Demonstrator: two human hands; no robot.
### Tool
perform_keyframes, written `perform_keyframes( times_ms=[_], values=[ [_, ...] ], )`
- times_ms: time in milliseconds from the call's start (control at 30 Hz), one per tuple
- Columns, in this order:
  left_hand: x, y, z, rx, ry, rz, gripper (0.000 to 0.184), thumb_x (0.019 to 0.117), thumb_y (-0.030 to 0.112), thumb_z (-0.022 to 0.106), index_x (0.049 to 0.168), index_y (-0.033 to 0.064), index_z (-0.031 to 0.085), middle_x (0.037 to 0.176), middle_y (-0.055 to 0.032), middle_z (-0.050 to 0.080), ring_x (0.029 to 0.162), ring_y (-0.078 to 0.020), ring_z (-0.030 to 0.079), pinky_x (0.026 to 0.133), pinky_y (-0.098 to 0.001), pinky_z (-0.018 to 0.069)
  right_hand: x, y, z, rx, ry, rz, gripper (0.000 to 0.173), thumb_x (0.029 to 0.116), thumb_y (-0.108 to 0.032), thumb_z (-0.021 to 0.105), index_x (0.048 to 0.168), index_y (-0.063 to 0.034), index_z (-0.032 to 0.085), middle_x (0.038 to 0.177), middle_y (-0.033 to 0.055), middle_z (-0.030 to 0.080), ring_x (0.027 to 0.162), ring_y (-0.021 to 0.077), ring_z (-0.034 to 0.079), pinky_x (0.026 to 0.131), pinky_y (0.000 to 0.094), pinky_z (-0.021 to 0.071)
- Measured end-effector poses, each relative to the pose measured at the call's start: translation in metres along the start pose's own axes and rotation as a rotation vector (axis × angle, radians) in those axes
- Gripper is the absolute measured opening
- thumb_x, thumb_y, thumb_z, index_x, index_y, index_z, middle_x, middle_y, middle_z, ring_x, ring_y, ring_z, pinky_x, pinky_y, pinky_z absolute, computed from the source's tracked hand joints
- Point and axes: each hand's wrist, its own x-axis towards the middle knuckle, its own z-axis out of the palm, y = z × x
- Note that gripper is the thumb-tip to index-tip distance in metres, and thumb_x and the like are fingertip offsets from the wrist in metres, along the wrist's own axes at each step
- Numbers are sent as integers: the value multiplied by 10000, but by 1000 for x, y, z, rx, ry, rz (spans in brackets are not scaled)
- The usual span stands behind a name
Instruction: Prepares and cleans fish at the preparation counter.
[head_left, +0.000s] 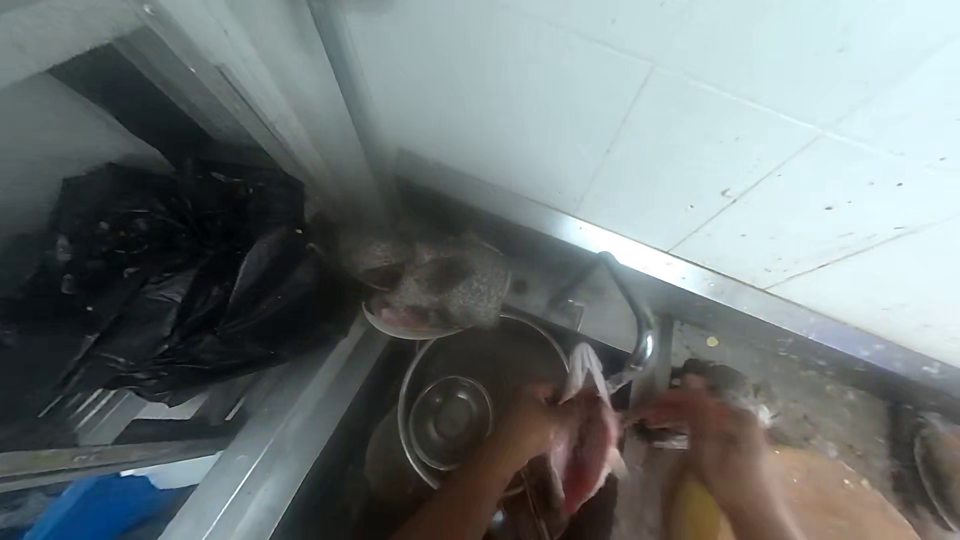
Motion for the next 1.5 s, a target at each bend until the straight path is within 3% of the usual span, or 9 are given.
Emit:
perform_keyframes(
  times_ms=[133, 200, 333, 433, 567, 833, 1067, 1367, 1500],
  values=[
    [3, -21, -5, -20, 75, -81, 269, 901, 331, 781, 1004, 83, 757, 927, -46, 734, 849, -129, 695, 809, -352, 588, 10, -12, -37, -94, 11, 10, 466, 1107, -403, 407, 1005, -114, 759, 846, -14, 783, 738, 143, 771, 678, 368, 684],
    [3, -20, -4, 26, 98, -113, 284, 901, 357, 776, 1002, 92, 759, 920, -46, 731, 833, -131, 691, 795, -355, 586, 13, -9, -34, -432, -212, 122, 348, 1076, -332, 499, 1325, -157, 668, 1049, 82, 758, 904, 259, 749, 797, 507, 631],
    [1, -9, -3, 129, 149, -122, 282, 911, 390, 736, 990, 122, 772, 912, -29, 740, 840, -124, 698, 811, -371, 585, 1, 13, 16, -455, -614, 289, 812, 987, -458, 645, 1634, -124, 286, 1554, 168, 484, 1379, 310, 538, 1139, 527, 457],
    [2, -1, -1, 128, 91, -163, 280, 903, 388, 750, 1021, 135, 765, 971, -39, 736, 902, -148, 696, 849, -403, 577, -11, 16, 55, -250, -471, 333, 616, 1007, -368, 629, 1543, -121, 450, 1261, 123, 686, 1110, 242, 691, 994, 486, 560],
    [4, 6, -1, 84, 4, -181, 320, 860, 351, 809, 1069, 114, 753, 1036, -63, 730, 953, -173, 696, 872, -410, 580, -2, 46, 76, 52, -209, 480, 295, 998, -334, 652, 1014, -44, 700, 794, 61, 686, 729, 167, 677, 713, 410, 590],
    [28, -19, 28, -369, 337, -61, 513, 891, 448, 782, 1235, 86, 661, 1012, -88, 724, 906, -188, 708, 816, -409, 611, 16, -13, 61, 15, -259, 457, 317, 961, -254, 719, 1191, -58, 627, 866, 77, 677, 753, 187, 672, 702, 426, 593],
    [-3, -59, 71, -459, 132, -112, 369, 931, 320, 757, 1136, 24, 673, 874, -69, 695, 706, -143, 660, 653, -319, 589, 46, -10, 49, -81, -112, 252, 389, 926, -239, 761, 1287, -179, 630, 935, 54, 728, 782, 199, 710, 703, 485, 614],
    [9, -97, 19, -34, 430, -66, 345, 1016, 195, 613, 1261, -47, 618, 1130, -170, 679, 1021, -219, 665, 900, -408, 571, 38, -34, 40, -96, -288, 401, 353, 984, -314, 653, 1299, -154, 660, 1034, 92, 744, 959, 244, 724, 880, 500, 591],
    [28, -24, 49, 179, 281, 151, 371, 1064, 209, 516, 1363, 1, 588, 1254, -164, 672, 1139, -210, 662, 1014, -424, 546, -1, 19, 18, 165, -13, 505, 320, 988, -271, 628, 1236, -72, 669, 1001, 85, 732, 891, 194, 715, 833, 437, 607]
  ],
)
